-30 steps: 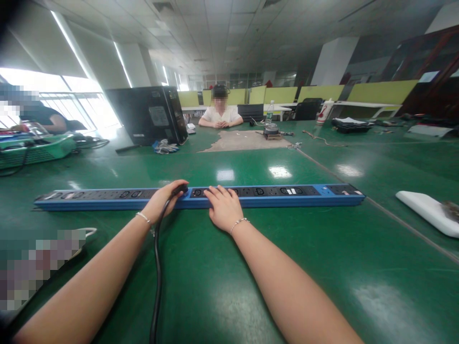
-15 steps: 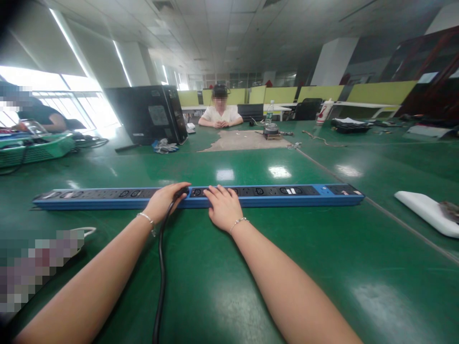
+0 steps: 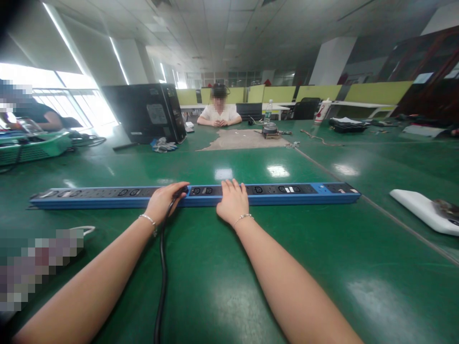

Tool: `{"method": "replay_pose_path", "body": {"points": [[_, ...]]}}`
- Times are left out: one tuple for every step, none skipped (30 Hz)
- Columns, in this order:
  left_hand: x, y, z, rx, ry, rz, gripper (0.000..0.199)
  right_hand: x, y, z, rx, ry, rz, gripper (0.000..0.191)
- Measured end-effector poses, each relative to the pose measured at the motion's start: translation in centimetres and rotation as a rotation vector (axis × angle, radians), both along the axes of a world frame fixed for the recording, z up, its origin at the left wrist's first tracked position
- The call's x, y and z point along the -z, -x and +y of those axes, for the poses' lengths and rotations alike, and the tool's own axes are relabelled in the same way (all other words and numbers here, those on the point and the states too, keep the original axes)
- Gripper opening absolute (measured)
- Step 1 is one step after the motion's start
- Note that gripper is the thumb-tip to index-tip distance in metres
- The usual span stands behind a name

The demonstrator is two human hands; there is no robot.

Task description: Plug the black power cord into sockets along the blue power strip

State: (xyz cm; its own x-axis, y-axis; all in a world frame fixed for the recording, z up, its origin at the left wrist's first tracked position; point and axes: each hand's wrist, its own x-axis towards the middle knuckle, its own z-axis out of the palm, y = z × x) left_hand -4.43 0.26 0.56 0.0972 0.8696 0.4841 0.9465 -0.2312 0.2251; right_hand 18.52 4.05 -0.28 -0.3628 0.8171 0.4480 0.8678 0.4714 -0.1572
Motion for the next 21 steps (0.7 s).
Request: {"method": "replay_pose_path", "body": {"points": [[0.2,0.1,0.1,0.002,0.005,-0.010,0.035,0.0,-0.2,0.2,0.025,0.008,-0.007,0.061],[0.4,0.1,0.2,0.008,0.011,-0.020,0.035,0.0,-0.3,0.3,0.034,0.013,-0.016,0.060],[0.5,0.2,0.3,0.015,0.011,-0.037,0.034,0.0,-0.4,0.4,0.036,0.013,-0.023,0.059],[0.4,0.2,0.4,0.021,0.003,-0.068,0.034,0.0,-0.4,0.5,0.035,0.011,-0.029,0.058],[0.3,0.2,0.3,0.015,-0.021,-0.120,0.034,-0.1,-0.5,0.5,0.034,0.009,-0.033,0.057],[0.1,0.2,0.3,-0.005,-0.056,-0.189,0.034,-0.2,-0.5,0.6,0.029,0.010,-0.038,0.057],[-0.3,0.1,0.2,-0.030,-0.094,-0.264,0.034,-0.3,-0.7,0.8,0.014,0.016,-0.046,0.057],[-0.8,-0.1,0.1,-0.063,-0.128,-0.337,0.035,-0.5,-0.9,1.0,-0.012,0.031,-0.054,0.057],[-1.2,-0.5,0.0,-0.083,-0.138,-0.382,0.036,-0.8,-1.2,1.2,-0.045,0.056,-0.059,0.057],[-1.7,-1.0,0.0,-0.074,-0.124,-0.394,0.037,-1.1,-1.6,1.5,-0.081,0.091,-0.055,0.058],[-2.1,-1.6,0.0,-0.047,-0.093,-0.386,0.037,-1.4,-2.1,1.9,-0.111,0.133,-0.038,0.059],[-2.4,-2.4,0.2,-0.006,-0.043,-0.365,0.037,-1.6,-2.6,2.2,-0.124,0.175,-0.001,0.059],[-2.6,-3.3,0.4,0.035,0.006,-0.343,0.037,-1.9,-3.1,2.5,-0.126,0.209,0.047,0.059],[-2.8,-4.3,0.7,0.070,0.060,-0.322,0.037,-2.0,-3.6,2.7,-0.119,0.228,0.097,0.058],[-2.8,-5.3,1.1,0.095,0.101,-0.305,0.038,-2.0,-3.9,2.9,-0.107,0.232,0.141,0.056],[-2.8,-6.3,1.5,0.103,0.123,-0.283,0.039,-2.0,-4.2,3.0,-0.097,0.225,0.172,0.055],[-2.7,-7.1,2.0,0.106,0.136,-0.257,0.039,-2.0,-4.3,3.1,-0.088,0.213,0.189,0.053],[-2.7,-7.9,2.5,0.110,0.145,-0.231,0.039,-1.9,-4.3,3.1,-0.085,0.202,0.195,0.052],[-2.6,-8.5,3.0,0.110,0.153,-0.203,0.039,-1.8,-4.3,3.0,-0.087,0.194,0.197,0.051],[-2.6,-9.0,3.4,0.108,0.161,-0.173,0.039,-1.7,-4.3,3.0,-0.091,0.191,0.199,0.051],[-2.6,-9.3,3.7,0.103,0.169,-0.146,0.039,-1.7,-4.2,3.0,-0.096,0.190,0.204,0.051]]}}
